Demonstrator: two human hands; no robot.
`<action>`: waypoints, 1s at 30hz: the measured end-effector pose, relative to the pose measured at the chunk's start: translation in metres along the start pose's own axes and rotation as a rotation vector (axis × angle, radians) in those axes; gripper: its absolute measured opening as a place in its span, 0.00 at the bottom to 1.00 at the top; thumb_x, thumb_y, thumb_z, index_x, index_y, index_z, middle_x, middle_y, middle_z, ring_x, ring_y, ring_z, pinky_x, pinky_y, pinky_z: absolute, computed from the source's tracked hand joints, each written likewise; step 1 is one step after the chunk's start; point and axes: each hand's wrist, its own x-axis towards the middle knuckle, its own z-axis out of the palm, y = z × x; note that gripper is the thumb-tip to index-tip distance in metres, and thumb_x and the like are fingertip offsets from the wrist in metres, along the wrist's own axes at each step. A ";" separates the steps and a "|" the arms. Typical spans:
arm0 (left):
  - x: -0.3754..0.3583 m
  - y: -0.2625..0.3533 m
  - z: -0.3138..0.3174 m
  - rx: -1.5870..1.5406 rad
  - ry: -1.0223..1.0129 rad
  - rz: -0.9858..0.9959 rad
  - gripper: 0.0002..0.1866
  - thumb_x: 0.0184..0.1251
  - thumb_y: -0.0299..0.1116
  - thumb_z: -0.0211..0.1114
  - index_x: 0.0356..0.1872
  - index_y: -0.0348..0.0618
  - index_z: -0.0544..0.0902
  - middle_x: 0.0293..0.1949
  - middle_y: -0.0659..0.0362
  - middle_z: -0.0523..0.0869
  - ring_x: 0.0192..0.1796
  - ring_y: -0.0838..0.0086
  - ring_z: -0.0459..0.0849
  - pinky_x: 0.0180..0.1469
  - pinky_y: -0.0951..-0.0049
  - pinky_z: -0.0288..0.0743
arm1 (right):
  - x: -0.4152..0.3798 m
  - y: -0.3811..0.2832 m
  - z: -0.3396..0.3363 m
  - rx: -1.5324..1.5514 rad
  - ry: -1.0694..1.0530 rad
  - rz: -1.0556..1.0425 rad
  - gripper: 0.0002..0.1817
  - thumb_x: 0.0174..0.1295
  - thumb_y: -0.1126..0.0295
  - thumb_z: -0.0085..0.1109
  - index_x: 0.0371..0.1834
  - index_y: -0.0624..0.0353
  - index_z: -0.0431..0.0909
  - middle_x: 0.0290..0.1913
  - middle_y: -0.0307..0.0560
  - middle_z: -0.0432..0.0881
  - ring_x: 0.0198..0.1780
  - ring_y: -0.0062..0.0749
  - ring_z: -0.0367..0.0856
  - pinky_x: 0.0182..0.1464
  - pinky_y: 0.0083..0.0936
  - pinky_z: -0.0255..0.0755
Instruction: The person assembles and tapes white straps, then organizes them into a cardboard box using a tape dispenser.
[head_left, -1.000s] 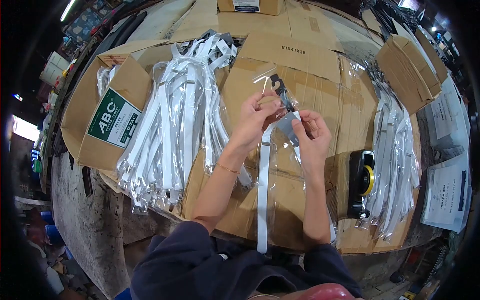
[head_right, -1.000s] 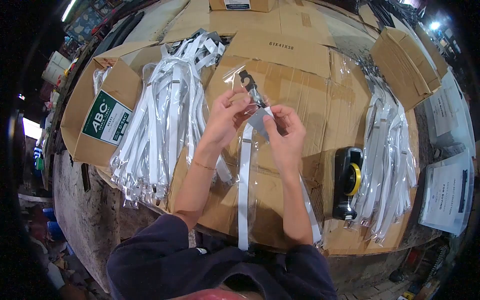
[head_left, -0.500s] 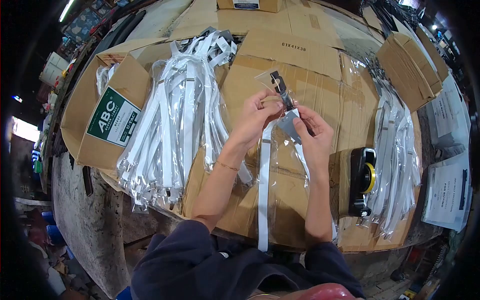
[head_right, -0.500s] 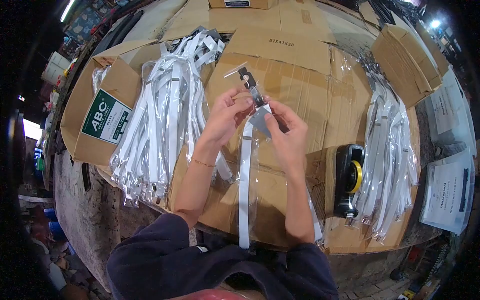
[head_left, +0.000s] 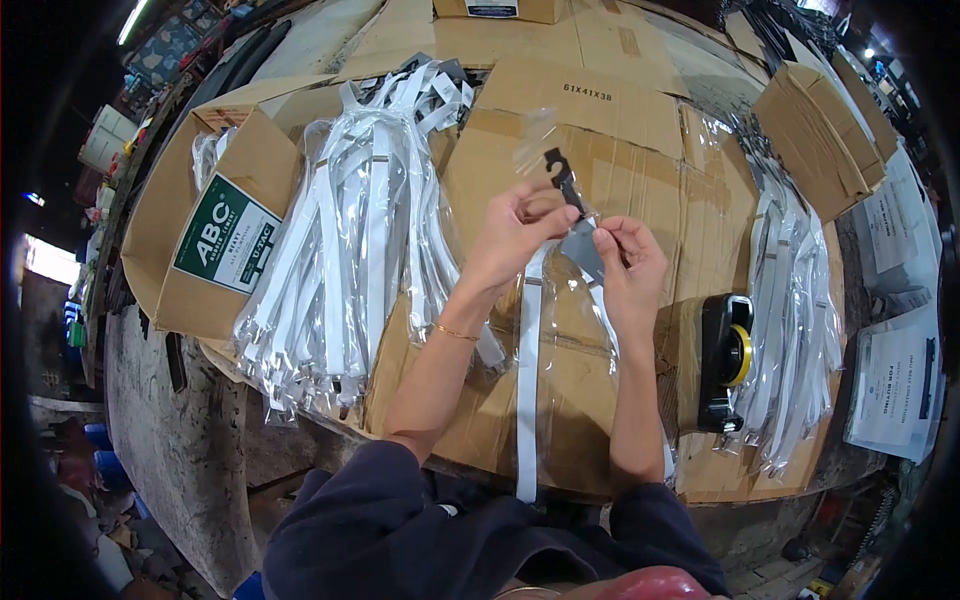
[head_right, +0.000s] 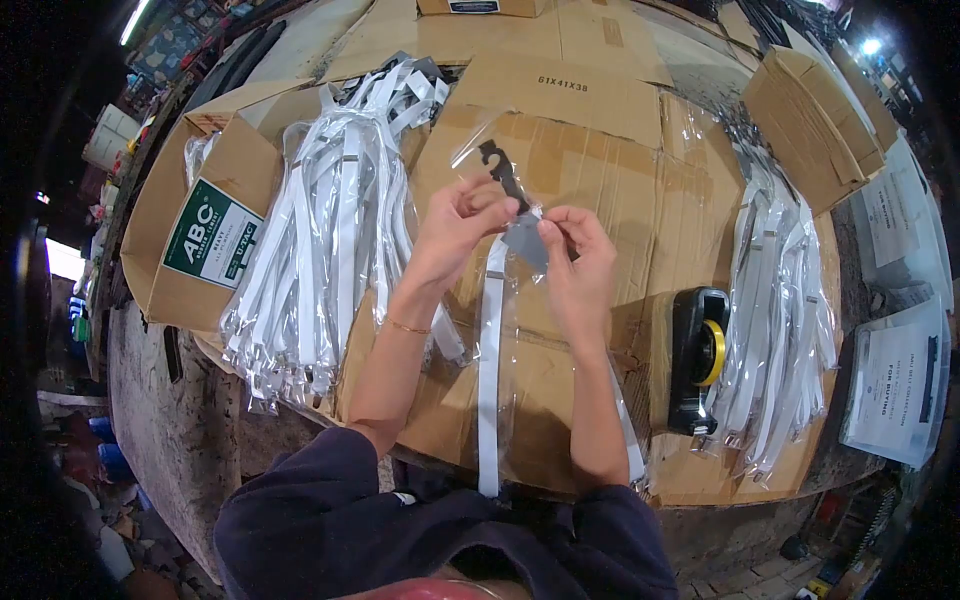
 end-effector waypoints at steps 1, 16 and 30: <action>0.001 -0.002 -0.002 0.149 -0.073 0.040 0.04 0.58 0.24 0.66 0.32 0.36 0.80 0.28 0.61 0.83 0.32 0.81 0.80 0.39 0.79 0.75 | 0.000 0.000 0.000 -0.006 -0.003 -0.008 0.06 0.63 0.74 0.57 0.39 0.67 0.75 0.34 0.42 0.82 0.36 0.18 0.77 0.42 0.16 0.70; 0.001 0.000 -0.003 -0.083 0.200 0.021 0.06 0.59 0.28 0.68 0.31 0.35 0.82 0.26 0.62 0.83 0.28 0.83 0.80 0.32 0.81 0.74 | 0.006 0.029 0.003 -0.127 0.032 -0.239 0.10 0.56 0.72 0.64 0.38 0.64 0.77 0.34 0.48 0.82 0.37 0.29 0.80 0.44 0.25 0.72; 0.000 0.006 0.000 -0.164 0.257 0.016 0.06 0.60 0.28 0.67 0.30 0.36 0.81 0.26 0.62 0.82 0.31 0.80 0.82 0.36 0.76 0.80 | -0.001 0.006 0.003 -0.004 -0.020 0.034 0.09 0.60 0.70 0.61 0.35 0.66 0.79 0.27 0.34 0.76 0.29 0.15 0.69 0.32 0.16 0.64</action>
